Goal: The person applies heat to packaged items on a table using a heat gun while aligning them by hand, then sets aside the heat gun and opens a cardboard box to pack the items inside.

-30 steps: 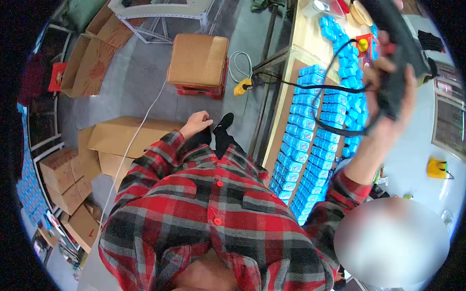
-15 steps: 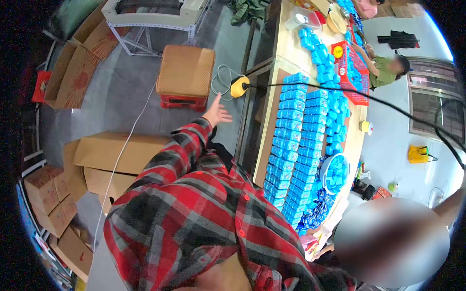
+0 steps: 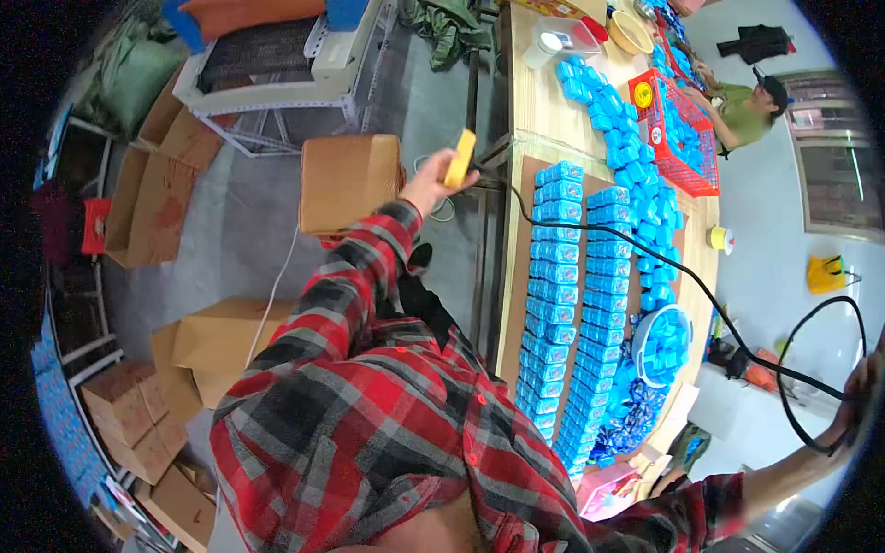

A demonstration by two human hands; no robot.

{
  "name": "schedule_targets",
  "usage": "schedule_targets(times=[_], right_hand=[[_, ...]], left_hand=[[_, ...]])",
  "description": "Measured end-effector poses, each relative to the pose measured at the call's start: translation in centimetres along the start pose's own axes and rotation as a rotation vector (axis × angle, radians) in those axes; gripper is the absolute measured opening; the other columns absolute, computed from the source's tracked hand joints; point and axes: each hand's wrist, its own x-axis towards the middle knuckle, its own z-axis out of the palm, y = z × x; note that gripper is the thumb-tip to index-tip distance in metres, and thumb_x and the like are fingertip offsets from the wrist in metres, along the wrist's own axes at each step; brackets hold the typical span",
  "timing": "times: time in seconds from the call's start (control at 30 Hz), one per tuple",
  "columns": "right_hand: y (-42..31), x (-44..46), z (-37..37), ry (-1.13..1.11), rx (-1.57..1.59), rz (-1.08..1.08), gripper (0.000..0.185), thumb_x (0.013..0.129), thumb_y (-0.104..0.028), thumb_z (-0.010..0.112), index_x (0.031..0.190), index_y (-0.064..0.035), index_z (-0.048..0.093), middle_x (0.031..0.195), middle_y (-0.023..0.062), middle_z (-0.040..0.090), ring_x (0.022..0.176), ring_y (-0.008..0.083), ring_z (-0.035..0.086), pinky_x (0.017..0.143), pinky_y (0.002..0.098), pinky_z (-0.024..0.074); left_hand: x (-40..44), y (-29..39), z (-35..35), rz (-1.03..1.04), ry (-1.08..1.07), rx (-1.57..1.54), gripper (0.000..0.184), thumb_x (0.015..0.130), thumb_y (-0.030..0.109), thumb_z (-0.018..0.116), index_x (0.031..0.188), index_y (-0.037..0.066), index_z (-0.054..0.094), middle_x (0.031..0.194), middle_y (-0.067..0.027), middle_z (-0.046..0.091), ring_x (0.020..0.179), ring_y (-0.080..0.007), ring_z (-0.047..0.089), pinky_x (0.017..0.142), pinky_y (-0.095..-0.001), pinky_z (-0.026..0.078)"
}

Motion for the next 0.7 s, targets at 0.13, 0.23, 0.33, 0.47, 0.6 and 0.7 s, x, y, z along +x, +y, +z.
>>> schedule_targets(times=[0.13,0.23,0.33,0.47,0.6,0.7], right_hand=[[5.6,0.4,-6.2,0.040,-0.323,-0.101,0.070,0.075,-0.006,0.060,0.135,0.0058,0.026,0.095,0.0115,0.047,0.072,0.0129,0.044,0.061,0.0215,0.0315],[10.2,2.2,-7.9,-0.184,-0.049,0.154,0.066,0.080,-0.014,0.058,0.135,0.0043,0.026,0.102,0.0138,0.048,0.074,0.0126,0.044,0.062,0.0200,0.0321],[13.8,2.8,-8.9,-0.112,0.057,0.229,0.062,0.085,-0.022,0.056,0.135,0.0033,0.027,0.115,0.0164,0.047,0.076,0.0119,0.045,0.061,0.0191,0.0335],[16.6,2.1,-9.5,0.050,0.008,0.169,0.060,0.089,-0.024,0.053,0.135,0.0020,0.026,0.129,0.0184,0.042,0.077,0.0111,0.045,0.060,0.0182,0.0351],[18.7,0.7,-10.6,0.191,-0.102,0.032,0.058,0.090,-0.014,0.050,0.139,-0.0006,0.020,0.138,0.0195,0.033,0.076,0.0105,0.047,0.058,0.0173,0.0362],[19.8,-0.7,-12.4,0.233,-0.053,0.025,0.057,0.091,-0.018,0.049,0.138,-0.0017,0.021,0.140,0.0188,0.031,0.074,0.0115,0.046,0.059,0.0173,0.0388]], left_hand=[[1.8,9.5,7.6,0.173,-0.074,0.157,0.061,0.070,0.020,0.064,0.119,-0.007,0.039,0.108,-0.0256,0.049,0.091,-0.0431,0.055,0.079,-0.0490,0.052],[1.7,15.9,13.2,0.314,-0.138,0.258,0.055,0.070,0.010,0.064,0.117,-0.008,0.041,0.105,-0.0241,0.052,0.088,-0.0406,0.057,0.078,-0.0461,0.055],[1.4,20.7,17.4,0.453,-0.279,0.358,0.061,0.072,0.011,0.065,0.123,-0.008,0.035,0.110,-0.0250,0.050,0.092,-0.0410,0.057,0.081,-0.0470,0.054],[-1.3,20.9,25.9,0.625,-0.232,0.313,0.050,0.076,0.007,0.059,0.119,-0.009,0.040,0.111,-0.0264,0.049,0.098,-0.0420,0.053,0.084,-0.0499,0.051],[-1.3,23.6,32.2,0.651,-0.410,0.475,0.046,0.077,0.011,0.059,0.116,-0.008,0.044,0.105,-0.0230,0.054,0.091,-0.0377,0.057,0.079,-0.0446,0.052],[-3.9,22.7,39.7,0.723,-0.596,0.634,0.042,0.077,0.014,0.060,0.112,-0.007,0.049,0.100,-0.0197,0.059,0.084,-0.0334,0.060,0.074,-0.0392,0.053]])
